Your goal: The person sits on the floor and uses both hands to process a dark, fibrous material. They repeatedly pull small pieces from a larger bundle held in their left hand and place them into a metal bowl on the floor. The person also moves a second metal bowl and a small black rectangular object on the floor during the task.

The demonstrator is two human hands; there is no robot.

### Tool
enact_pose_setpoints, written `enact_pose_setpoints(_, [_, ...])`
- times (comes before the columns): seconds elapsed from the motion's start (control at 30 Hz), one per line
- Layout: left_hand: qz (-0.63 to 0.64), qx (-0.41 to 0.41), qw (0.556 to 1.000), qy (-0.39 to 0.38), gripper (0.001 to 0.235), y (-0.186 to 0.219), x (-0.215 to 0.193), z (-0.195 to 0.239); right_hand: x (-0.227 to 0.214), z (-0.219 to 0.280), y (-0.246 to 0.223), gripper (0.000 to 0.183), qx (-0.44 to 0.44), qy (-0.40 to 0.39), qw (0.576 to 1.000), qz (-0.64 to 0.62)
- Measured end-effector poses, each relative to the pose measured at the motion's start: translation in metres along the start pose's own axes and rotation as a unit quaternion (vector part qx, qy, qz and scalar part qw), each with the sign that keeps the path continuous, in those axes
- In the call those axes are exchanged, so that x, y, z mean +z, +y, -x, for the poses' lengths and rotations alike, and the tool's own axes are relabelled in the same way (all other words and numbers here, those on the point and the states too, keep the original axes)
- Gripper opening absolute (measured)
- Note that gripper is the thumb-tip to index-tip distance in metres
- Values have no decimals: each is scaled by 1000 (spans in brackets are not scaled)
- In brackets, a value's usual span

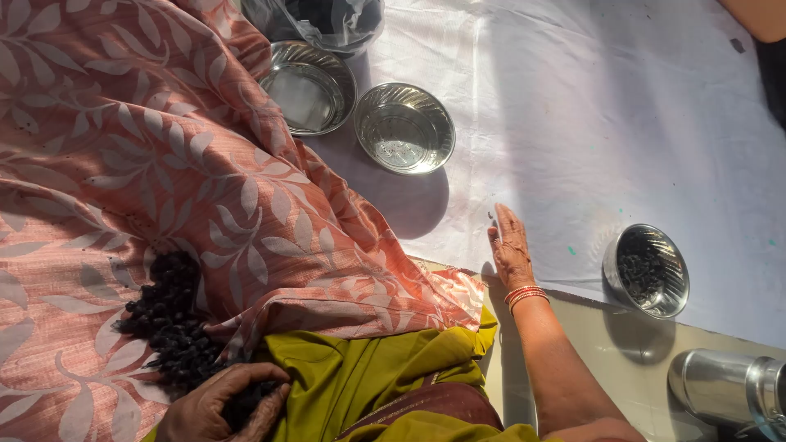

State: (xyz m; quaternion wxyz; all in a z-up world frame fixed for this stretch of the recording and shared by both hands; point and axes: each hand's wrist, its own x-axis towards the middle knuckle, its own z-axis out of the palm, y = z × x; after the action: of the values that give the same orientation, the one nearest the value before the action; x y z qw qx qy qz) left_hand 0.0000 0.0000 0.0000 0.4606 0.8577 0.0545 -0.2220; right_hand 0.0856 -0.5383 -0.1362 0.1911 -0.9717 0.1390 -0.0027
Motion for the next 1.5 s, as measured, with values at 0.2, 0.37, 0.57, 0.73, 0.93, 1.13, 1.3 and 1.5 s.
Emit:
enact_pose_setpoints(0.2, [33,25,999,-1,31,-3,-2,1,31,24,9,80,68,49,985,152])
enact_pose_setpoints(0.37, [33,20,999,-2,28,1,3,0,26,21,-27,79,94,28,979,181])
enact_pose_setpoints(0.57, [18,14,1000,1,30,1,-2,2,33,4,-31,76,102,15,978,180])
enact_pose_setpoints(0.73, [13,5,1000,12,30,-2,-3,3,32,-12,8,70,69,154,985,41])
enact_pose_setpoints(0.93, [13,-6,1000,-5,29,-4,0,1,9,-19,0,30,50,241,956,-161])
enact_pose_setpoints(1.13, [-5,-16,1000,8,30,-2,1,0,3,-25,-23,30,53,196,946,-254])
enact_pose_setpoints(1.3, [6,-27,1000,8,32,-2,4,-2,17,-41,-1,16,6,219,966,-137])
enact_pose_setpoints(1.5, [-74,-68,995,13,31,1,8,-7,28,-52,1,9,-29,245,969,12])
